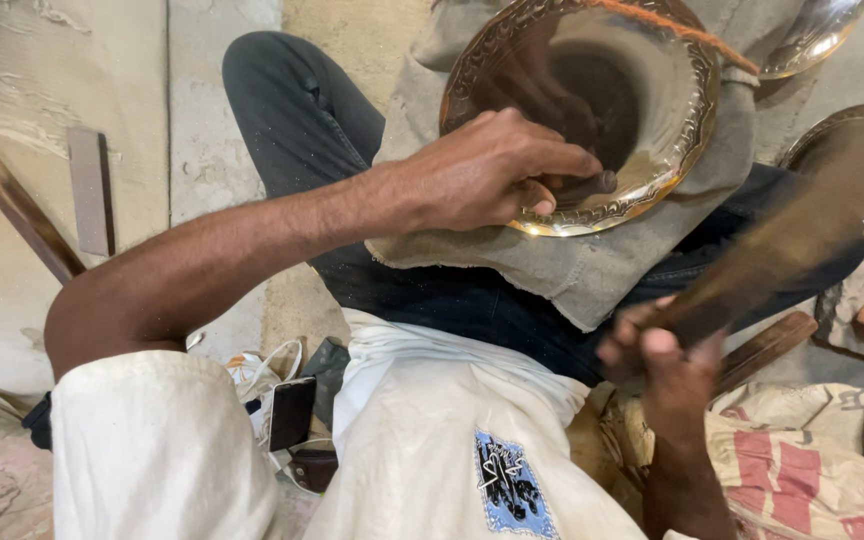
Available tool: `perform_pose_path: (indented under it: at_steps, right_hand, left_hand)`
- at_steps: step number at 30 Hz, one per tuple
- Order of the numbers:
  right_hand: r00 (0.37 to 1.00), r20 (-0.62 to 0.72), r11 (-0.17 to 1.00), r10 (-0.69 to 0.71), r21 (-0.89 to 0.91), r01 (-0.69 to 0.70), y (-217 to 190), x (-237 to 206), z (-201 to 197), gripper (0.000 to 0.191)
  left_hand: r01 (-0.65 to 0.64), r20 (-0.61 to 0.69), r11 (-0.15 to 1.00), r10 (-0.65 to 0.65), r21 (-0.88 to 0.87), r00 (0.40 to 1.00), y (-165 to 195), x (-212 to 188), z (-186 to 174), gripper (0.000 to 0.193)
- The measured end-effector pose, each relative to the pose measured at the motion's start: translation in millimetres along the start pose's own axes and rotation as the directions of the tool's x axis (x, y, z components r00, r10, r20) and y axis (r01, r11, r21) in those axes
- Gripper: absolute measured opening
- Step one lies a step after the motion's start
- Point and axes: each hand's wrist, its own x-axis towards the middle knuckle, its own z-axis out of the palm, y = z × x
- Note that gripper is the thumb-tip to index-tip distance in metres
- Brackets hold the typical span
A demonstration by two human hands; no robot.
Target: The person sits on the floor with a brass plate on their lap and hammers a punch along the plate's decorative rim, embossing the pattern. They rotate the plate between hammering sequences and continue working around the edge.
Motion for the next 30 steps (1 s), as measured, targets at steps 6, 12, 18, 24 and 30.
perform_pose_path:
  at_steps: [6,12,18,24,30]
  right_hand:
    - [0.999,-0.040,1.000,0.024,-0.001,-0.024,-12.9,-0.1,13.7,0.031]
    - [0.999,-0.034,1.000,0.004,0.013,-0.004,-18.2,-5.4,15.6,0.025]
    - [0.996,-0.007,0.996,0.084,0.031,-0.084,-8.3,-11.8,7.7,0.029]
    - [0.994,-0.012,0.989,0.105,-0.106,-0.105,-14.6,-12.5,7.3,0.032]
    - [0.997,-0.025,0.993,0.071,-0.091,-0.073,-24.5,-6.6,21.4,0.037]
  left_hand:
    - [-0.003,0.007,1.000,0.003,-0.012,1.000,2.1,2.7,-5.1,0.043]
    - [-0.026,-0.006,1.000,0.026,-0.011,1.000,6.2,6.7,-8.0,0.042]
    - [-0.018,0.010,0.999,0.019,-0.031,1.000,12.3,13.8,-13.7,0.040]
    - [-0.015,0.039,1.000,0.016,-0.025,0.999,19.6,18.1,-24.0,0.041]
    - [0.001,0.069,1.000,-0.001,-0.005,0.998,20.6,20.3,-30.0,0.043]
